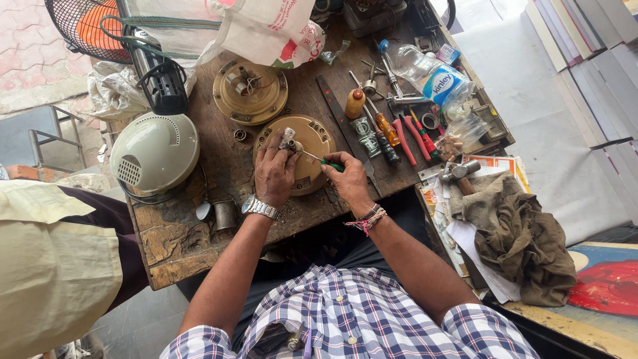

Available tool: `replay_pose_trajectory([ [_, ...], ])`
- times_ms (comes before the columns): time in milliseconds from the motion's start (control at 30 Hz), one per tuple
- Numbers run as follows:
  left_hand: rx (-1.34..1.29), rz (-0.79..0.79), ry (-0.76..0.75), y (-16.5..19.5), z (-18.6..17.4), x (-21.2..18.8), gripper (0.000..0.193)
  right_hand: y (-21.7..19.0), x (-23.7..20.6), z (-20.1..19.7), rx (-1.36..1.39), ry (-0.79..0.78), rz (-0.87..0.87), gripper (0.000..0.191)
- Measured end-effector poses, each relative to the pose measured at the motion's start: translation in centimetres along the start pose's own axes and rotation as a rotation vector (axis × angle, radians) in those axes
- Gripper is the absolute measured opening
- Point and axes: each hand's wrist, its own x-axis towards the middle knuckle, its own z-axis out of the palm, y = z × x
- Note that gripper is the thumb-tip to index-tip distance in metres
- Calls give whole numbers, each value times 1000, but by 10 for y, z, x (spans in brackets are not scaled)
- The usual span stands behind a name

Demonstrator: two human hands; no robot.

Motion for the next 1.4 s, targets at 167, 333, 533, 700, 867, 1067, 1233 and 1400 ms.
replay_pose_trajectory([
  [167, -10, 2, 3, -1, 1, 0, 16, 2, 5, 0, 32, -6, 5, 27],
  [333, -20, 11, 11, -1, 3, -3, 16, 5, 5, -2, 26, -9, 2, 27],
  [533, -24, 4, 5, -2, 3, -3, 15, 6, -1, -2, -115, 37, -122, 26],
  [700, -10, 8, 11, -2, 4, -3, 14, 4, -8, -1, -318, 111, -529, 24],
  [867, -6, -5, 4, 0, 3, -4, 13, -1, -8, -3, -305, 48, -371, 25],
  [1067, 6, 23, 23, 3, 5, -1, 13, -6, 0, -4, -299, 23, -385, 35],
  [1233, -10, 4, 19, 2, 8, -1, 13, -5, 9, -6, -328, -15, -246, 38],
  [1400, -17, -1, 18, 2, 6, -1, 12, -1, 15, -4, -357, -8, -261, 44],
])
